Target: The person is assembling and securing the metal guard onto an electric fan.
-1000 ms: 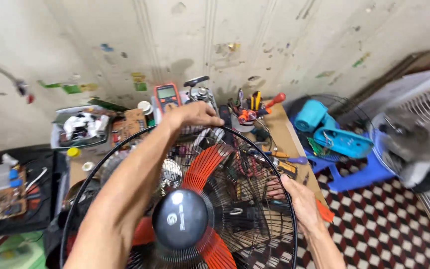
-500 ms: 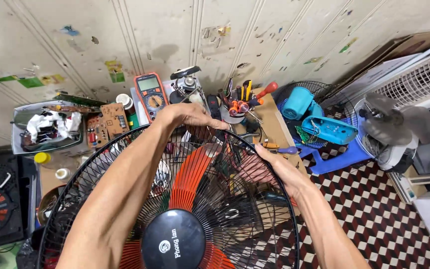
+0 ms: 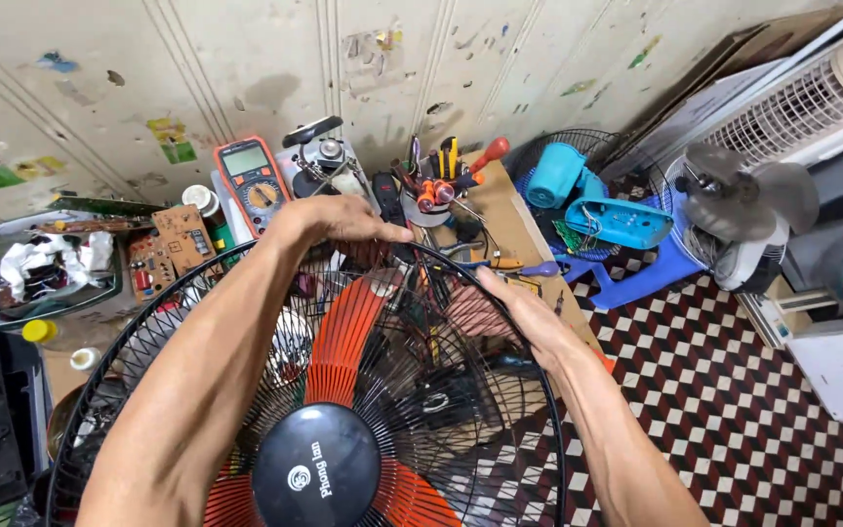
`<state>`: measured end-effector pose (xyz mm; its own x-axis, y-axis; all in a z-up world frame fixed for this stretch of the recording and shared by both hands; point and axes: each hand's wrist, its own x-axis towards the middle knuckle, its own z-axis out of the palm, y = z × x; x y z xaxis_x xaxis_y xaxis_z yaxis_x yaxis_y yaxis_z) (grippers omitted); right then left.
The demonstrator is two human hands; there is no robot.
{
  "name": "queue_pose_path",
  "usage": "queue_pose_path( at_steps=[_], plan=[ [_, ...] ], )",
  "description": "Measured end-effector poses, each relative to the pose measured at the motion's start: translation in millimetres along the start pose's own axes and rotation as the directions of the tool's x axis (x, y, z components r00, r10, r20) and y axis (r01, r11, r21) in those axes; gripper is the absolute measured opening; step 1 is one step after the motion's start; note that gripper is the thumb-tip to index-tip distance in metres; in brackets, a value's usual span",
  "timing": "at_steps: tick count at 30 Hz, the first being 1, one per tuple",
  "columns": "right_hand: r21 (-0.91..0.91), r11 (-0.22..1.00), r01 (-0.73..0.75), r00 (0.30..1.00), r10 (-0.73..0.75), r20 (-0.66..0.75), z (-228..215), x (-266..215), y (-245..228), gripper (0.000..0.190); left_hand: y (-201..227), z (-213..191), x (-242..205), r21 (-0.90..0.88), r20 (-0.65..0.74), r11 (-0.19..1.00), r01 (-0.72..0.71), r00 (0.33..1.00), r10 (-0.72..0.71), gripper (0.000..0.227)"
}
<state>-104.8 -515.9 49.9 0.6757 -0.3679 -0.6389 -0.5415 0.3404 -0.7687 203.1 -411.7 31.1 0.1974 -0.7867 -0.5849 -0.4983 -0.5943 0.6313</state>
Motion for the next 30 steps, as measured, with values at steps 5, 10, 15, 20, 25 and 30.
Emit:
queue_pose_path(
  at_steps=[5, 10, 15, 20, 25, 30],
  plan=[
    [0.270, 0.957, -0.108, 0.970, 0.161, -0.181, 3.3, -59.1, 37.2, 0.059, 30.6, -1.5, -11.9, 0.240, 0.004, 0.967, 0.086, 0.996, -0.090, 0.090],
    [0.339, 0.940, 0.037, 0.976, 0.038, -0.212, 4.3, -65.3, 56.4, 0.060, 101.7, 49.9, 3.6, 0.445, 0.162, 0.883, -0.147, 0.983, 0.082, 0.101],
    [0.472, 0.880, 0.057, 0.984, 0.031, -0.178, 10.9, -82.0, 64.4, 0.052, 139.3, 76.3, 4.2, 0.457, 0.285, 0.866, -0.202, 0.956, 0.073, 0.111],
    [0.418, 0.903, 0.102, 0.974, -0.004, -0.227, 14.4, -87.6, 60.8, 0.056, 145.1, 81.2, 1.7, 0.477, 0.288, 0.871, -0.113, 0.957, -0.033, 0.112],
    [0.362, 0.929, 0.076, 0.961, 0.028, -0.275, 9.9, -87.1, 60.9, 0.059, 137.7, 88.6, 18.6, 0.466, 0.294, 0.847, -0.258, 0.948, 0.127, 0.109],
    [0.302, 0.951, 0.071, 0.967, 0.010, -0.256, 9.6, -84.0, 57.8, 0.059, 127.8, 93.0, 28.7, 0.511, 0.291, 0.822, -0.250, 0.951, 0.108, 0.109]
  ],
)
